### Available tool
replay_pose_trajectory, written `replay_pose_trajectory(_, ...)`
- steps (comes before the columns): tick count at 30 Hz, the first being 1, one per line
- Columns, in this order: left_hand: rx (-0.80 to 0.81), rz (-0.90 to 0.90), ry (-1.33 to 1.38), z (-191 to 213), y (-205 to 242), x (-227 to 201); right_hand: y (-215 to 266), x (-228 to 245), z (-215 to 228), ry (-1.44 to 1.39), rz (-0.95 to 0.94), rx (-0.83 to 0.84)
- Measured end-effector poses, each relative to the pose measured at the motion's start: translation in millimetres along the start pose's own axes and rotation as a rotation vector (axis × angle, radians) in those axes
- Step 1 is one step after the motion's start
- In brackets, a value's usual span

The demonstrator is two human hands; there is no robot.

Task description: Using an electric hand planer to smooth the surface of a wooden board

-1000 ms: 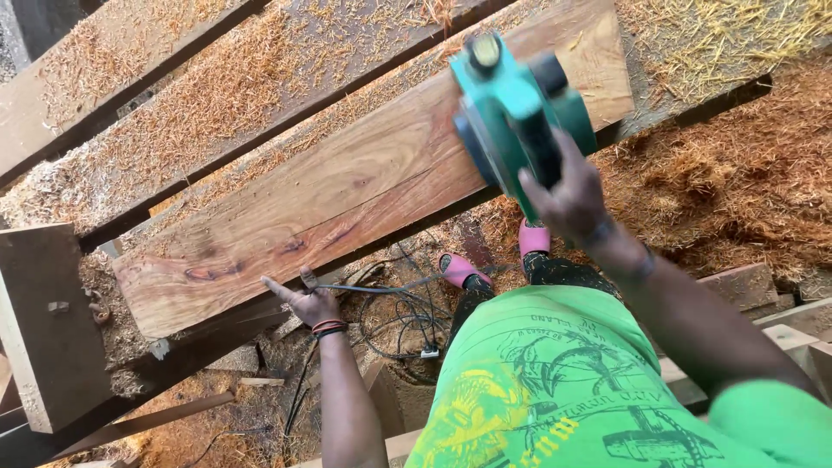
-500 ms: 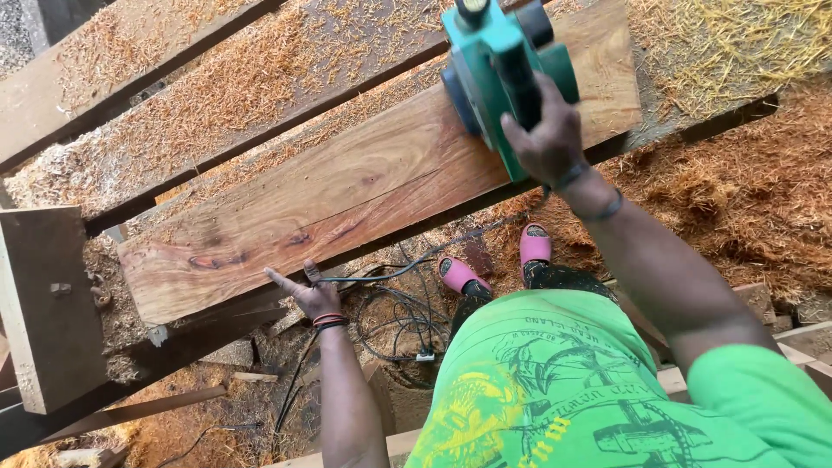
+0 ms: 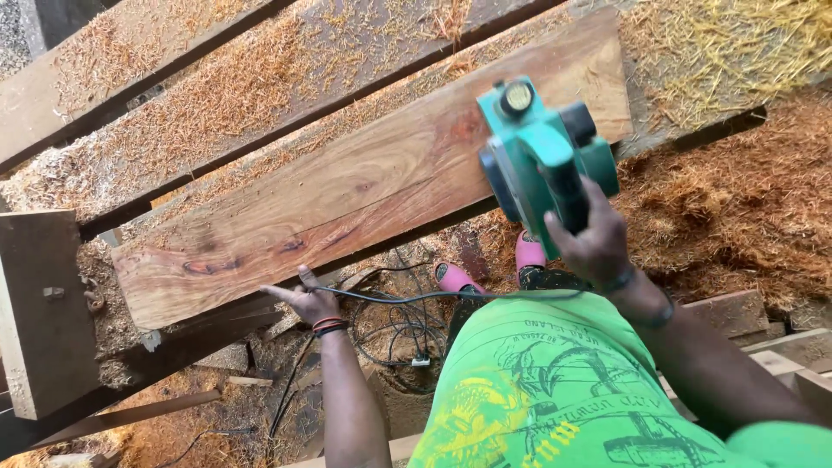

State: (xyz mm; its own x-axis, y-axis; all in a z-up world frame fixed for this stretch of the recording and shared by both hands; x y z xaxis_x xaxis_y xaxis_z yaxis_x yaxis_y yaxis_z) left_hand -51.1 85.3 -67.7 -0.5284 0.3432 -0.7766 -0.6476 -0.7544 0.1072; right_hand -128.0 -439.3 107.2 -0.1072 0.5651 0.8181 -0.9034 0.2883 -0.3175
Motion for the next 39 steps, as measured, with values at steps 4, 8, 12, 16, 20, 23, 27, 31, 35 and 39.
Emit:
replay_pose_trajectory(4,-0.021,0.013,-0.009,-3.7,3.0,2.4,-13.4,-6.7,-2.7,-0.031,-0.005,0.013)
replay_pose_trajectory(8,0.019,0.038,0.001,-6.9,-14.2,21.4,-77.7,-8.6,-31.2,-0.063,0.121,-0.022)
replay_pose_trajectory(12,0.03,0.069,0.043,-5.4,-12.8,18.6,-149.2,-29.0,-65.8,-0.06,0.217,-0.055)
replay_pose_trajectory(16,0.028,0.065,0.067,-4.2,-14.5,16.4,-177.4,-49.2,-80.2,-0.073,0.197,-0.09)
replay_pose_trajectory(20,0.031,0.064,0.075,-3.6,-14.0,15.0,-135.5,-32.0,-55.0,-0.004,0.133,-0.078)
replay_pose_trajectory(23,0.038,0.066,0.086,-2.5,-14.6,17.2,-71.8,-21.2,-22.1,0.043,0.025,-0.025)
replay_pose_trajectory(27,0.055,0.032,0.049,-1.9,-13.1,13.9,-16.8,-10.8,12.6,0.009,-0.061,-0.003)
replay_pose_trajectory(31,0.032,0.012,0.019,-5.3,-20.4,23.2,-58.3,-21.8,-6.5,-0.001,0.011,0.021)
replay_pose_trajectory(35,0.033,0.062,0.133,-5.7,-15.9,8.6,-131.0,-33.0,-37.2,0.019,0.1,-0.001)
replay_pose_trajectory(39,0.085,0.165,0.361,-8.1,-12.3,3.2,-175.2,-35.2,-50.8,-0.026,0.222,-0.011)
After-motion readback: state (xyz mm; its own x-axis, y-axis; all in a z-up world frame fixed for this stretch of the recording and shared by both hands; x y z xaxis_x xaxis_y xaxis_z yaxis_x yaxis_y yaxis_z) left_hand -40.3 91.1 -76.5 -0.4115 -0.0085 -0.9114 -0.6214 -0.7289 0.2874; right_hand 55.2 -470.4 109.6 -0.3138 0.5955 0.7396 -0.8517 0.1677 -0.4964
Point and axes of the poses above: each hand's wrist, its own y-axis away from the middle knuckle, its own z-axis out of the back of the hand, x = y × z, the point moved 3 cm from there along -y, towards the middle knuckle, and after that the axes turned 12 degrees about z, right-handed, at the moved point
